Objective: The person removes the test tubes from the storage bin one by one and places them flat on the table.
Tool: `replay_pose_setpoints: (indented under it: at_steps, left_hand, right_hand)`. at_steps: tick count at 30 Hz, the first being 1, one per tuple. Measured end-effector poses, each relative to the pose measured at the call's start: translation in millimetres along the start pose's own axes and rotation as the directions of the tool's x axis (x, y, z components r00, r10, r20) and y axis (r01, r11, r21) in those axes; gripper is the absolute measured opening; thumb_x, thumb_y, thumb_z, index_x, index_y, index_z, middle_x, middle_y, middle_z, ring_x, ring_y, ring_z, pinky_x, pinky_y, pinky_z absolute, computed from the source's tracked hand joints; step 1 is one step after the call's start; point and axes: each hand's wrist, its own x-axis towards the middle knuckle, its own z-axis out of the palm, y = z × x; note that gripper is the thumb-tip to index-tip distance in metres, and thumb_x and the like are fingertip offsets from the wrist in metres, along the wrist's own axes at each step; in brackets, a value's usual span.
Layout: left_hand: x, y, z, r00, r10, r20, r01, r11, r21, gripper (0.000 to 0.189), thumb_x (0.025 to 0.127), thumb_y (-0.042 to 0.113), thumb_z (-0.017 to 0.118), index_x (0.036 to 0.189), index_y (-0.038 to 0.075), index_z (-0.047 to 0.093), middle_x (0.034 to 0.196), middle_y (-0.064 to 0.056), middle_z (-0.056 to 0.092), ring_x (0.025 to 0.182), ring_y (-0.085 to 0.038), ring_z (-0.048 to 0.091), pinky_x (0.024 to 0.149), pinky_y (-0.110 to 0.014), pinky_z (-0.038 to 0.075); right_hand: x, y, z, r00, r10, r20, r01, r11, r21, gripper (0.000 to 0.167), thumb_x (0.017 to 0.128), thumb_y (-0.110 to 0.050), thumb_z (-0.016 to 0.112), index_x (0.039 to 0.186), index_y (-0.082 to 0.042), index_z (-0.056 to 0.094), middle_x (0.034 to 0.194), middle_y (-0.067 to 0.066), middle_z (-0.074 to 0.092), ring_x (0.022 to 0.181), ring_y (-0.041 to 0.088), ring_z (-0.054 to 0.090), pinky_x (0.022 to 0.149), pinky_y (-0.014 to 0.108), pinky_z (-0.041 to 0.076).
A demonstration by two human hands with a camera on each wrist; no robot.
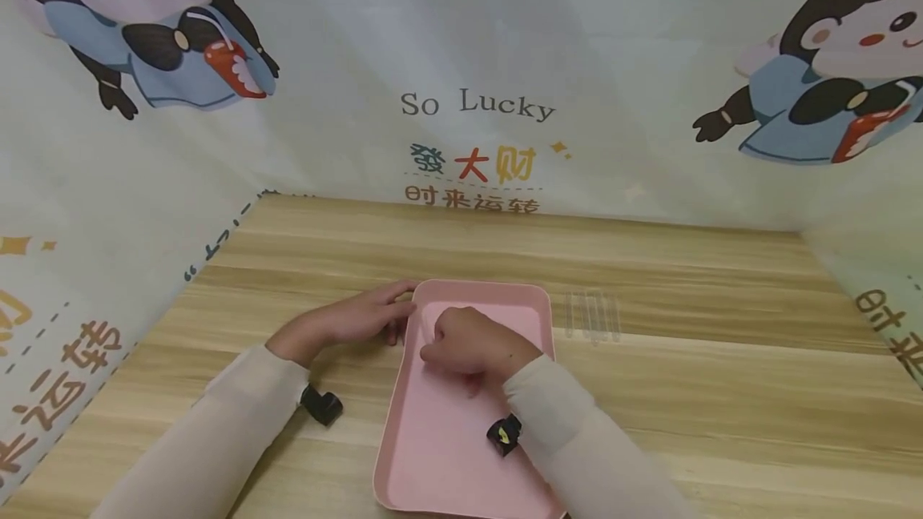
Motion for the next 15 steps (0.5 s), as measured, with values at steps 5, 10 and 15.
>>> replay_pose_setpoints:
  at_steps: [5,10,15]
  left_hand:
    - [0.3,0.0,0.5,1.0,-0.004,0.004,0.004,1.0,-0.012,0.044,0.108,0.021,0.038,0.152,0.015,0.036,0.08,-0.009,0.067,0.067,-0.017,0.057,0.067,-0.027,0.049]
    - [0.0,-1.5,1.0,1.0,-0.01,0.013,0.01,1.0,-0.019,0.044,0.108,0.021,0.037,0.152,0.017,0.035,0.081,-0.009,0.067,0.068,-0.017,0.057,0.067,-0.027,0.049]
    - [1.2,0.0,0.4,1.0,-0.018,0.005,0.018,1.0,-0.011,0.045,0.108,0.022,0.037,0.153,0.02,0.035,0.081,-0.009,0.067,0.069,-0.017,0.057,0.068,-0.028,0.049]
  right_hand:
    - [-8.5,0.1,-9.7,0.999,-0.046,-0.011,0.046,0.999,0.02,0.021,0.089,-0.015,0.054,0.069,-0.011,0.052,0.05,0.0,0.046,0.037,0.014,0.049,0.042,0.027,0.047]
    - [-15.4,-0.1,-16.5,0.994,-0.077,-0.073,0.077,0.997,-0.002,0.015,0.09,-0.015,0.054,0.075,-0.01,0.055,0.053,-0.001,0.048,0.04,0.012,0.046,0.043,0.024,0.042]
    - [-21.9,-1.8,-26.6,0.983,-0.11,-0.148,0.113,0.994,0.011,0.015,0.091,-0.016,0.053,0.077,-0.011,0.055,0.056,-0.002,0.048,0.043,0.012,0.045,0.044,0.024,0.039]
